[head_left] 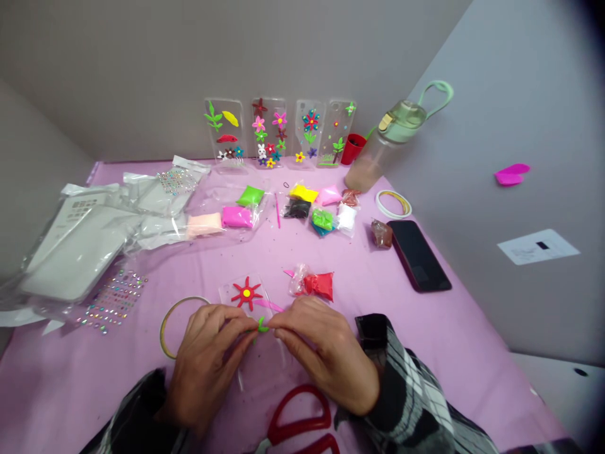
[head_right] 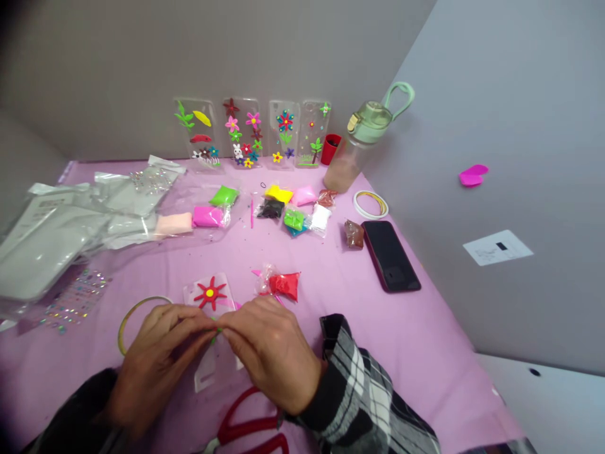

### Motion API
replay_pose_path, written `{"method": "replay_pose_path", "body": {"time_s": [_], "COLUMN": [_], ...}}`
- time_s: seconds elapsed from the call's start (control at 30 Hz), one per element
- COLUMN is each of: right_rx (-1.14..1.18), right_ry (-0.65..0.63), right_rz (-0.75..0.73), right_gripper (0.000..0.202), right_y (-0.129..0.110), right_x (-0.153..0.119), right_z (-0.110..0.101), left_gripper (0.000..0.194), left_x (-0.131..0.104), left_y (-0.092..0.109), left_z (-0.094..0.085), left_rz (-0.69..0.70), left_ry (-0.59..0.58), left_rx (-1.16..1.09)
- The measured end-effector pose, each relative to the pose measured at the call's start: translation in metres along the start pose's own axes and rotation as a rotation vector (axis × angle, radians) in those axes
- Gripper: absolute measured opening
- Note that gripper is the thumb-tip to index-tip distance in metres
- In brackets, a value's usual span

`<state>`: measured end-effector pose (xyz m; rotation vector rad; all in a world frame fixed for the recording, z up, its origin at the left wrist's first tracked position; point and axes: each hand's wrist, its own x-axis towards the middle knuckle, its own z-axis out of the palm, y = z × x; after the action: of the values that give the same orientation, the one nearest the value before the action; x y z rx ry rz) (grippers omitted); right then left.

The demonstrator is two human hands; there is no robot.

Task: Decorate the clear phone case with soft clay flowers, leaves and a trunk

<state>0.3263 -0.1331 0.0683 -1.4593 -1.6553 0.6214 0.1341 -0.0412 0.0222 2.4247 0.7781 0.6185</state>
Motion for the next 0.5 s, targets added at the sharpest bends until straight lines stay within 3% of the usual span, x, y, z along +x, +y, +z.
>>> {"method": "replay_pose_path", "body": {"time_s": [0.5], "right_rx": [-0.025], "right_ry": [0.004], "right_rz": [0.0], "right_gripper": [0.016], "right_y": [0.0012], "right_x": [0.0001], "right_z": [0.0006], "left_gripper": [0.016], "left_x": [-0.0028], "left_y": [-0.0012], "left_z": [-0.002], "left_rz": [0.067], "left_ry": [0.003], "left_rx": [0.007]}}
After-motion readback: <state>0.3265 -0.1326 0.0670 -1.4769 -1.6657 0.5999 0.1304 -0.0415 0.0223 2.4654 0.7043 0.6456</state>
